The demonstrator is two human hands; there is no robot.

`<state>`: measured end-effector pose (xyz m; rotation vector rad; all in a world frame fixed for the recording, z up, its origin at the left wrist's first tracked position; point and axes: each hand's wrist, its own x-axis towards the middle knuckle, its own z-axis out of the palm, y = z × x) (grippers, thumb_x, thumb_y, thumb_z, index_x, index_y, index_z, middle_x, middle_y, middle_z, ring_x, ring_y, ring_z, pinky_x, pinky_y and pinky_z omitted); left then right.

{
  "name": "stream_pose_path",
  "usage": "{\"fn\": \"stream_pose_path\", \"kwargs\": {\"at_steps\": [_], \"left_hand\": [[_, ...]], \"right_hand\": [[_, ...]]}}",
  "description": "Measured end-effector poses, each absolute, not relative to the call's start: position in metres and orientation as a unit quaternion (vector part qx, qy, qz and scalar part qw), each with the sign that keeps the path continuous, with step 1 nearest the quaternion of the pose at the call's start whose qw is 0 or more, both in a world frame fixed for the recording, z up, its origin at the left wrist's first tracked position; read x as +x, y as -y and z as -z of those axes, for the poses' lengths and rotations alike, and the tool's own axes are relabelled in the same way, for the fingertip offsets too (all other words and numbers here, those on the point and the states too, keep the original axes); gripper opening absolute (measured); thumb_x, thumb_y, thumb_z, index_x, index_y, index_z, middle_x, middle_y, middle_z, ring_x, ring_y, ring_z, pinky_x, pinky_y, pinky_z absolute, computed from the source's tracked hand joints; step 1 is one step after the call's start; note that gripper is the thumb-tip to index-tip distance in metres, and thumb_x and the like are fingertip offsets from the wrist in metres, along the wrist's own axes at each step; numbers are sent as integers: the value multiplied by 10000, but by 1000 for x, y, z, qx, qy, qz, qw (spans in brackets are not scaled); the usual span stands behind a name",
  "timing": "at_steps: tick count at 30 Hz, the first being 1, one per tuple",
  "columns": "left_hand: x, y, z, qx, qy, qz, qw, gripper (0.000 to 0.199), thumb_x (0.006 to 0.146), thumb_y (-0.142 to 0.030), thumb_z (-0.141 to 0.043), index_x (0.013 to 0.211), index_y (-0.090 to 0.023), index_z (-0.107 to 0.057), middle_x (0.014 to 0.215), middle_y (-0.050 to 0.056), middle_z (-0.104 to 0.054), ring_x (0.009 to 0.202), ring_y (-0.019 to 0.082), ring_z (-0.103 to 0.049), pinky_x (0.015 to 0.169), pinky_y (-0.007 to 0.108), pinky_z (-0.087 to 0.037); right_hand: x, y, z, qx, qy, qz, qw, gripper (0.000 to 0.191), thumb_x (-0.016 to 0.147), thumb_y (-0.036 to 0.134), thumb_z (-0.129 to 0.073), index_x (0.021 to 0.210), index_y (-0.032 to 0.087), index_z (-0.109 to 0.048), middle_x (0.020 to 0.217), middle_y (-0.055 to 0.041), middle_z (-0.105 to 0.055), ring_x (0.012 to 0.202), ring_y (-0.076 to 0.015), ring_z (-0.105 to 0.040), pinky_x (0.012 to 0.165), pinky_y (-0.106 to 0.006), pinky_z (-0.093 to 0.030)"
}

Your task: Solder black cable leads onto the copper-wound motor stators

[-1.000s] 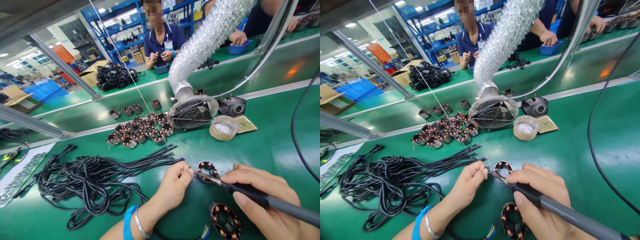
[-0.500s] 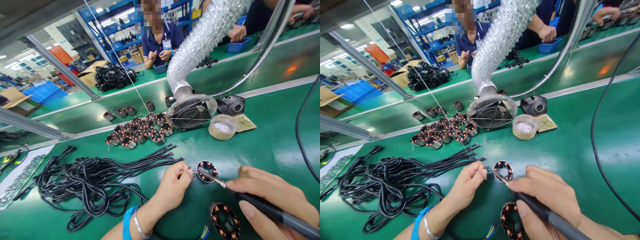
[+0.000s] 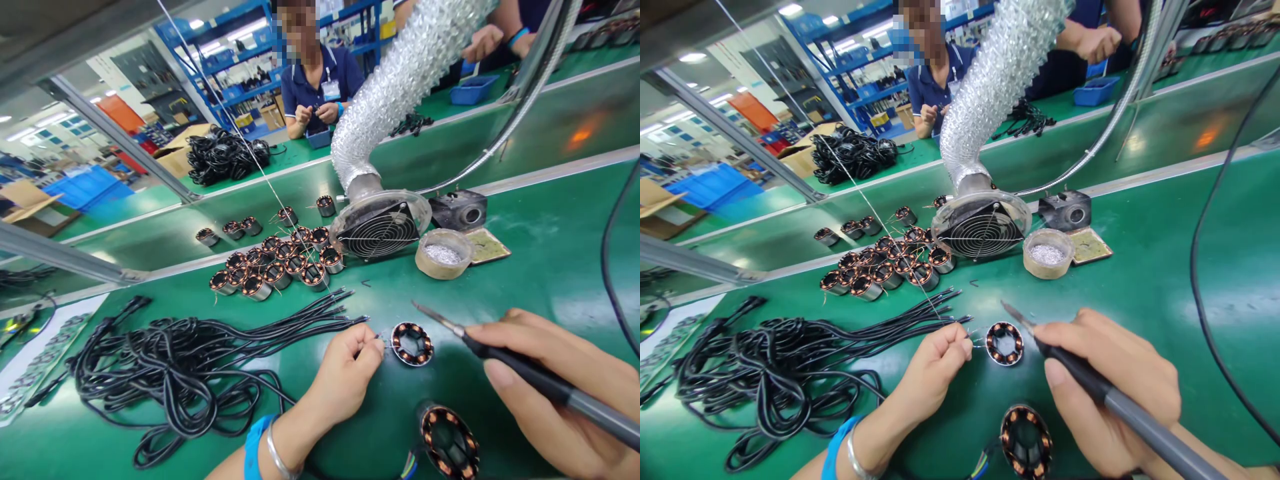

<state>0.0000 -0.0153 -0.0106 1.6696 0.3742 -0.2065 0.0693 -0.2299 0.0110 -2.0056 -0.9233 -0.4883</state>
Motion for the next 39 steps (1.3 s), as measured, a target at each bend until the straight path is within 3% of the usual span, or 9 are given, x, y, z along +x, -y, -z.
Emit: {"fn": "stream_pose_path", "kwargs": {"at_steps": [4, 8, 10, 13, 16, 22, 26, 33, 39], "left_hand": [[-1, 15, 11, 738, -165, 89, 648, 329, 835, -424, -548, 633, -203, -410, 554, -75, -309, 536, 97, -266, 513, 234, -225], [0, 15, 9, 734, -168, 90, 652, 358, 822, -452, -568, 620, -204, -406, 548, -74, -313, 531, 96, -271, 511, 232, -228], [1, 16, 8, 730, -170, 92, 655, 366, 814, -468, -576, 621, -204, -412, 546, -73, -319, 528, 95, -272, 507, 231, -226], [1, 16, 8, 722, -172, 98, 663, 366, 805, -476, -580, 623, -202, -419, 539, -75, -319, 520, 91, -263, 498, 230, -215], [1, 17, 8, 705, -174, 100, 680, 358, 796, -480, -586, 629, -196, -447, 519, -86, -297, 500, 85, -232, 486, 229, -197], [0, 10, 6, 672, -152, 105, 717, 337, 773, -480, -643, 708, -174, -518, 516, -84, -345, 486, 79, -259, 485, 220, -208], [1, 7, 4, 710, -142, 81, 684, 282, 746, -380, -718, 746, -152, -552, 582, -58, -432, 544, 83, -330, 533, 213, -264], [3, 9, 9, 688, -130, 102, 706, 350, 748, -452, -742, 745, -122, -627, 611, -28, -515, 569, 79, -384, 559, 198, -315], [3, -1, 17, 617, -204, 101, 753, 398, 682, -506, -765, 713, -148, -592, 494, -72, -467, 360, 28, -238, 389, 197, -134]], "right_hand": [[89, 229, -2, -859, 305, 247, 328, 284, 943, 287, -513, 1208, 221, -589, 943, -88, -652, 748, -229, -633, 623, -343, -478], [103, 231, 11, -899, 338, 185, 207, 288, 986, 350, -396, 1111, 200, -609, 713, -21, -668, 478, -185, -597, 428, -297, -393], [103, 229, 11, -886, 348, 185, 242, 233, 987, 314, -415, 1053, 194, -603, 700, -9, -675, 464, -163, -603, 427, -277, -406], [93, 221, 8, -831, 388, 195, 349, 133, 968, 208, -485, 1053, 198, -588, 833, -25, -694, 635, -155, -659, 595, -259, -501], [82, 208, 10, -767, 461, 137, 425, 152, 928, 139, -549, 1058, 215, -570, 876, -25, -667, 733, -163, -623, 685, -283, -501], [73, 187, 22, -744, 513, 112, 414, 201, 907, 55, -491, 1027, 203, -555, 749, -19, -566, 675, -162, -475, 605, -290, -402], [74, 185, 23, -740, 506, 125, 425, 197, 904, 56, -488, 1029, 190, -558, 739, -19, -561, 679, -162, -471, 611, -289, -403], [75, 185, 23, -723, 511, 121, 449, 249, 900, 41, -523, 1105, 178, -558, 766, -32, -592, 688, -166, -479, 616, -294, -402], [74, 186, 27, -723, 504, 104, 461, 228, 904, 49, -537, 1095, 168, -568, 805, -44, -611, 712, -170, -479, 645, -298, -402]]}}
